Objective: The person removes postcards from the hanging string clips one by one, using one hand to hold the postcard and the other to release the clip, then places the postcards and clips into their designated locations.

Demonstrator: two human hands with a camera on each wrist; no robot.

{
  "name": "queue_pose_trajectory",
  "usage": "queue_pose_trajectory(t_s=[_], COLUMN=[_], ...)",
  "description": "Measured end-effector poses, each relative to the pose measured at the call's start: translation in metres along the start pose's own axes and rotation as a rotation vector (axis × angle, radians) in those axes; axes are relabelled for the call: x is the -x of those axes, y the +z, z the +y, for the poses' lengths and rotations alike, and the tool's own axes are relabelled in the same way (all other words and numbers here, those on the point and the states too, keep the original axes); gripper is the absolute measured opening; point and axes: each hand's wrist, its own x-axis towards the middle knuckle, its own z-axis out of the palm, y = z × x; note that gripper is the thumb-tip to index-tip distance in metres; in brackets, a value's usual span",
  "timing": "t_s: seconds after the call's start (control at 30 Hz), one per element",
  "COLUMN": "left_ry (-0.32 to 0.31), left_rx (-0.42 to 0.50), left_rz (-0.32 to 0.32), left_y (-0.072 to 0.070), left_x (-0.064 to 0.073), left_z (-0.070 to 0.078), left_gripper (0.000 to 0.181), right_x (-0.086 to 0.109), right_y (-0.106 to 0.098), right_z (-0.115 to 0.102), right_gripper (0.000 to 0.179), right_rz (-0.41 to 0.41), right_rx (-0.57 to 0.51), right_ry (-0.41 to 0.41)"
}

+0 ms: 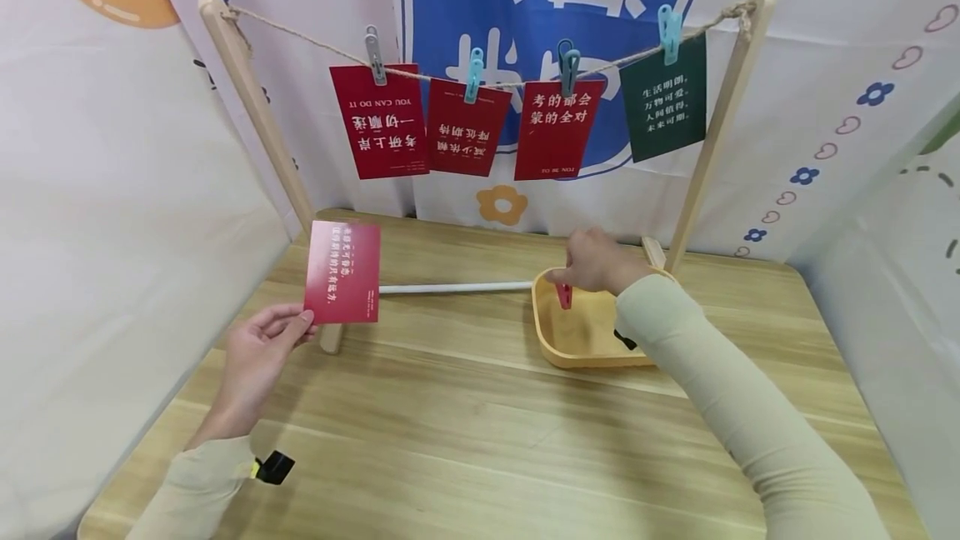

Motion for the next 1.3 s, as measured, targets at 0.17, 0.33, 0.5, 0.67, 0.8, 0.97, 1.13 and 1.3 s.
queue_pose_trajectory(t_s=[0.17,0.33,0.5,0.67,0.8,0.97,1.13,1.3], left_ry=[-0.02,-0.025,-0.028,-0.033,-0.043,-0.07,-0.089,-0.11], left_rx=[0.008,-0.002,0.002,-0.016,-0.032,-0.051,-0.072,-0.13], left_rz=[0.003,-0.001,-0.029,-0.069,-0.088,-0.097,-0.111,-0.142], left_y=[0.002,0.003,0.003,0.003,0.003,0.003,0.004,0.003], left_x=[-0.002,-0.002,0.0,0.002,0.002,0.002,0.002,0.005], left_z=[-0.007,-0.014,-0.018,-0.023,-0.026,-0.029,-0.032,-0.034], left_gripper=[0.031,0.032,0.033,0.032,0.032,0.033,0.032,0.031], right_x=[-0.005,-0.011,-0.016,-0.02,-0.022,-0.025,-0.028,-0.03], right_y=[0.006,0.01,0.015,0.018,0.02,0.022,0.026,0.027], right_z=[0.004,0.004,0.001,-0.001,-0.002,-0.003,-0.004,-0.005], right_gripper=[0.041,0.042,0.047,0.046,0.039,0.034,0.033,0.032], right_rz=[-0.019,-0.062,-0.102,-0.117,-0.137,-0.153,-0.152,-0.161], right_rx=[-0.006,0.009,0.064,0.111,0.131,0.166,0.184,0.186], right_ry=[0.011,0.072,0.073,0.063,0.092,0.082,0.064,0.074])
